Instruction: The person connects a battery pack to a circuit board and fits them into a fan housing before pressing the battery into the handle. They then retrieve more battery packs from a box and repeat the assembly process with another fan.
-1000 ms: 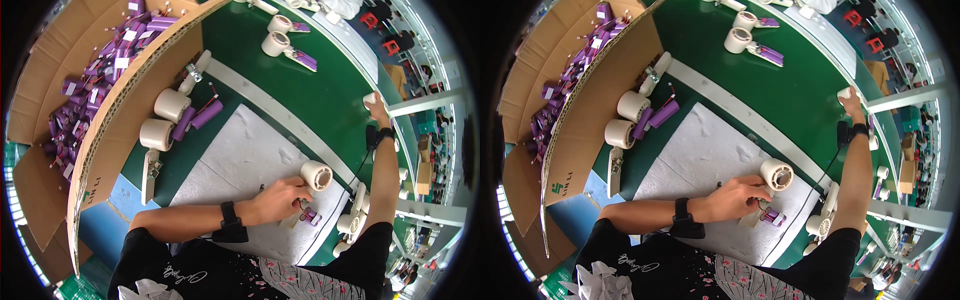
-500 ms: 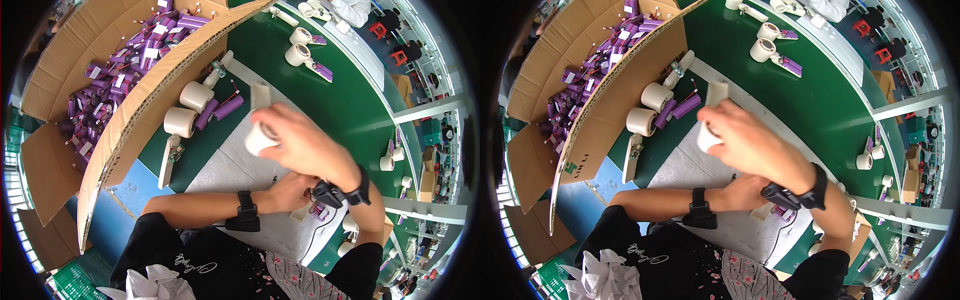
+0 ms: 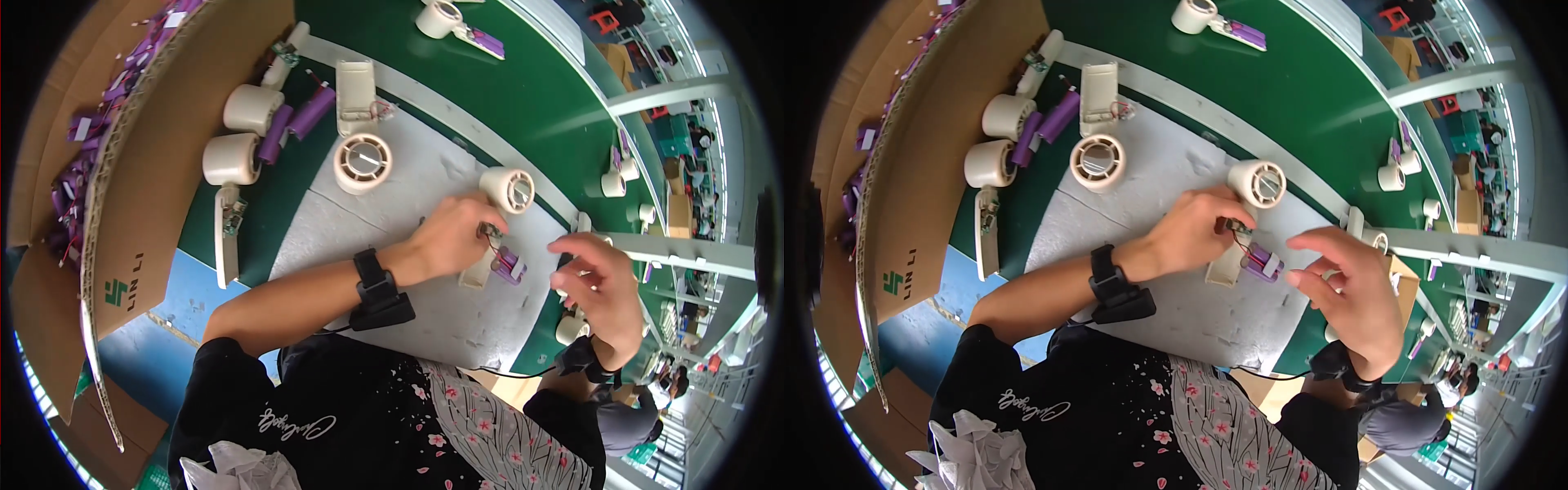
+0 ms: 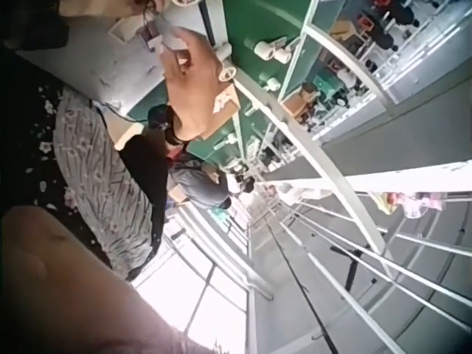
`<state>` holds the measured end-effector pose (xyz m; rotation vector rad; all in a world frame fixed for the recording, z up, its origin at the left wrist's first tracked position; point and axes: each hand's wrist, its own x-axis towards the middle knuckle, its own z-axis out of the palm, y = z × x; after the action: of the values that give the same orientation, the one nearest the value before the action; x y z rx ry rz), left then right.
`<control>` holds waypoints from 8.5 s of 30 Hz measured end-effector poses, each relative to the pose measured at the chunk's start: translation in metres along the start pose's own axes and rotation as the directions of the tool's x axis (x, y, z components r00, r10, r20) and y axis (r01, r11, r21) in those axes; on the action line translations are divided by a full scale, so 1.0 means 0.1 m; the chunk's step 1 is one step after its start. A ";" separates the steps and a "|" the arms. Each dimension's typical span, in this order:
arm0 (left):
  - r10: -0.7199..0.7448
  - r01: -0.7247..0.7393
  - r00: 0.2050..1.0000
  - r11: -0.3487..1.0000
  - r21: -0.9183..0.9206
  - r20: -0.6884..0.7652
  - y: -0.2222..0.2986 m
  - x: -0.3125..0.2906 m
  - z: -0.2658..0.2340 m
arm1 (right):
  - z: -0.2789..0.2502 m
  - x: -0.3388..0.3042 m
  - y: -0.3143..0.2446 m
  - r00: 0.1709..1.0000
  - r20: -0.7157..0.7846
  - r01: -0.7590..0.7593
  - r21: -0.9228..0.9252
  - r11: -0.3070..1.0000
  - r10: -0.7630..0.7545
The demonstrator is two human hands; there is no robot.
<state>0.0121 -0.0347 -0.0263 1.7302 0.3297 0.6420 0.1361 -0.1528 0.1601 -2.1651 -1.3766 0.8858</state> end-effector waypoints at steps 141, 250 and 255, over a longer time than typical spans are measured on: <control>0.016 -0.063 0.969 0.981 0.182 0.246 0.22 0.09 -0.32 | 1.07 0.14 0.83 0.953 -0.245 0.156 -0.115 0.981 -0.180; 0.220 -0.063 0.898 0.922 0.383 -0.380 1.14 -0.21 -0.69 | 0.33 -0.69 0.57 0.991 0.111 -0.027 0.705 0.709 -0.073; 0.275 -0.334 0.937 0.886 0.322 0.217 0.86 -0.30 -0.04 | 1.12 -0.17 0.87 0.966 -0.257 0.232 0.895 0.381 0.014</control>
<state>-0.0248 -0.0696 0.0497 2.1973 0.0521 0.6884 0.1072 -0.2025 0.0299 -1.1836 -0.5831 0.9767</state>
